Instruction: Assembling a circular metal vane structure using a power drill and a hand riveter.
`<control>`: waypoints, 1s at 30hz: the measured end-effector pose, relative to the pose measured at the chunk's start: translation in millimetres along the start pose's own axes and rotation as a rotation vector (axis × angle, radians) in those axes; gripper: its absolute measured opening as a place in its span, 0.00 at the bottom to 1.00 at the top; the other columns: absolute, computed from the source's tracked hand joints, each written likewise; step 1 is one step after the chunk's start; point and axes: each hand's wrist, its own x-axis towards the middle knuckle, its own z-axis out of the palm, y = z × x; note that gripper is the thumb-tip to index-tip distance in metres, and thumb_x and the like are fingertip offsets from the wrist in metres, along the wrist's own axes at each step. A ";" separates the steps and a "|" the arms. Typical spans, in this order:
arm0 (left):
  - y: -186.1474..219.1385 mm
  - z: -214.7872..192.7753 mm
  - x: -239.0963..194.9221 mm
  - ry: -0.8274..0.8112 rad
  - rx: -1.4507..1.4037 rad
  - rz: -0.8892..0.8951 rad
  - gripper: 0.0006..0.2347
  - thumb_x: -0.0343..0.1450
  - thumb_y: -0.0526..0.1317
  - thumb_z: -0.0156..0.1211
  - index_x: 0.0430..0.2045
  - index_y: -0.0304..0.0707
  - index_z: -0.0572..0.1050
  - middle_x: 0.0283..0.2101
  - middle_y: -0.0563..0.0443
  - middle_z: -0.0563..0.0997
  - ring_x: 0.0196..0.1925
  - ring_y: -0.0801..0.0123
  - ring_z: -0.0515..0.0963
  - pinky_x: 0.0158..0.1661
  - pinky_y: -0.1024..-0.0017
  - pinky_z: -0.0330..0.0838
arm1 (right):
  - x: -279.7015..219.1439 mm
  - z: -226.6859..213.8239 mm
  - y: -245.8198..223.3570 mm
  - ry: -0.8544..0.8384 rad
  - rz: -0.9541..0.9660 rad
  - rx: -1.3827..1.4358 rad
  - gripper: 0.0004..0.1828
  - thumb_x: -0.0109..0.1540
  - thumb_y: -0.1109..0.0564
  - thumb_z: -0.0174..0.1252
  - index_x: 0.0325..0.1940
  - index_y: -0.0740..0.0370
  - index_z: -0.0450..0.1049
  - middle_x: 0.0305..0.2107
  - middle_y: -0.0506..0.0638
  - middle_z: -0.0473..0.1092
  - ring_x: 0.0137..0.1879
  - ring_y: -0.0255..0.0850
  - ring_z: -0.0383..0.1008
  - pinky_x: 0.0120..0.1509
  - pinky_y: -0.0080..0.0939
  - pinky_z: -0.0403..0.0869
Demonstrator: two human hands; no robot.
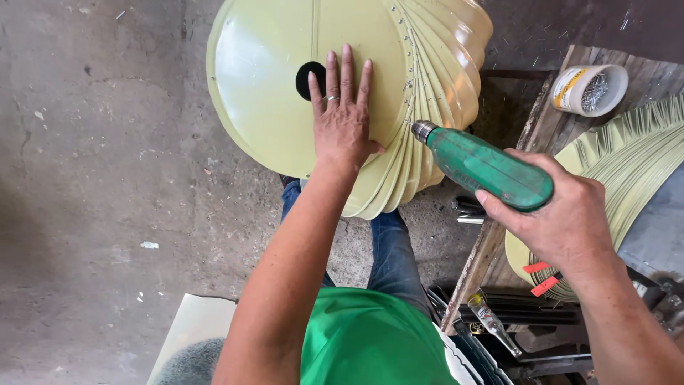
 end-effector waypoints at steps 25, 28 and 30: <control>2.4 -1.3 1.9 -0.026 0.022 0.002 0.66 0.44 0.60 0.81 0.77 0.47 0.41 0.79 0.39 0.36 0.81 0.46 0.35 0.75 0.42 0.30 | 43.3 -10.4 -38.7 -0.267 0.245 -0.261 0.37 0.52 0.39 0.71 0.62 0.52 0.75 0.36 0.58 0.80 0.41 0.51 0.83 0.52 0.51 0.80; 2.2 -0.2 -0.2 -0.021 0.019 0.010 0.65 0.45 0.60 0.81 0.77 0.46 0.41 0.79 0.39 0.36 0.81 0.45 0.35 0.75 0.41 0.30 | 48.2 -11.7 -49.8 -0.277 0.120 -0.293 0.35 0.52 0.40 0.72 0.59 0.56 0.74 0.39 0.58 0.79 0.43 0.54 0.82 0.52 0.55 0.79; 1.4 -3.7 2.1 -0.020 0.014 0.008 0.65 0.45 0.60 0.81 0.77 0.46 0.41 0.79 0.38 0.36 0.81 0.46 0.35 0.75 0.42 0.30 | 53.5 -12.9 -54.5 -0.216 0.031 -0.282 0.32 0.52 0.42 0.72 0.55 0.58 0.75 0.42 0.60 0.78 0.46 0.56 0.81 0.53 0.55 0.77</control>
